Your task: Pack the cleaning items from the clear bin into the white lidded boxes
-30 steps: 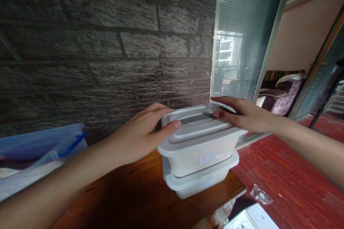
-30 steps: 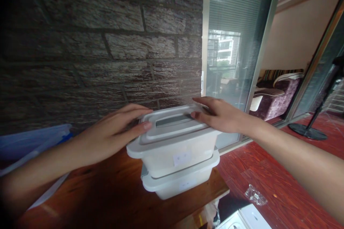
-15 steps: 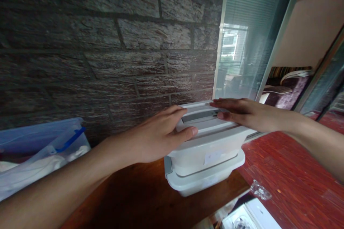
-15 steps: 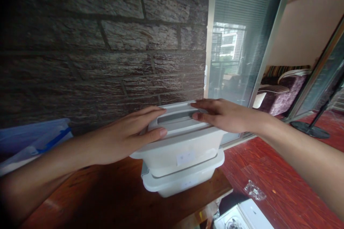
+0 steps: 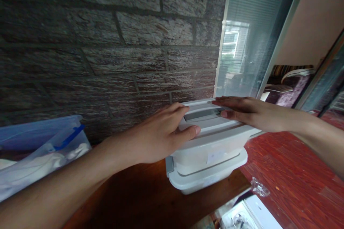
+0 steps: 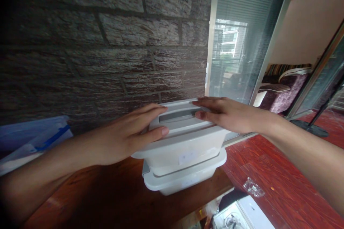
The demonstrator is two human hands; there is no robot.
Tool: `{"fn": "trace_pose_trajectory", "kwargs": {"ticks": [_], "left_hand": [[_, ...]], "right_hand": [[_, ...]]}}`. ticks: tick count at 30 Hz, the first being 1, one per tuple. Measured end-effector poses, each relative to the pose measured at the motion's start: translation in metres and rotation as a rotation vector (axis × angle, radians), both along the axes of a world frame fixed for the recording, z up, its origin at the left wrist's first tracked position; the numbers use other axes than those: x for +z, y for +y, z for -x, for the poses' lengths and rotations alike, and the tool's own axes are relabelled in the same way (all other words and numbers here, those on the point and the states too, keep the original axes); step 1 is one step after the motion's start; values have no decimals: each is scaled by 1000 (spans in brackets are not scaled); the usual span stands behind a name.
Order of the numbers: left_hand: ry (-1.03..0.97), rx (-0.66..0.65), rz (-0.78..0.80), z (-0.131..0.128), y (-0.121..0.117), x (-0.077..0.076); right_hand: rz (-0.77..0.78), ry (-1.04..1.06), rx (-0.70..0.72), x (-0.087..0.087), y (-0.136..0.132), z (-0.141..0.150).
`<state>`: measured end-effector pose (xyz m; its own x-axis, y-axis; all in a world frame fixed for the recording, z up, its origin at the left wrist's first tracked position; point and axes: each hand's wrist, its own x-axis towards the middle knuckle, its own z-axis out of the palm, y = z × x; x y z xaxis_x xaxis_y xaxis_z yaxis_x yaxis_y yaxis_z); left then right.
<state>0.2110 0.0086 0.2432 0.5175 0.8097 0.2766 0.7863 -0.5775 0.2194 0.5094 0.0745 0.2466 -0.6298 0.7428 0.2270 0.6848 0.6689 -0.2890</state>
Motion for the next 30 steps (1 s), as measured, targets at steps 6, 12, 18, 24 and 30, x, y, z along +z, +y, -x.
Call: {"fn": "trace_pose_trajectory", "kwargs": {"ticks": [6,12,18,24,30], "left_hand": [[-20,-37,-6,1,-1,1],[-62,-99,9,4,-2,8],[-85,-110,-68,22,-16,23],[-118,-56,-169,66,-45,33],[-137,43,-255,123,-70,27]], "right_hand": [[12,37,18,0,-2,1],[2,31,30,7,-3,2],[-128,-24,-51,23,-20,12],[-405,-15,-30,43,-49,50],[-600,147,103,55,-92,121]]}}
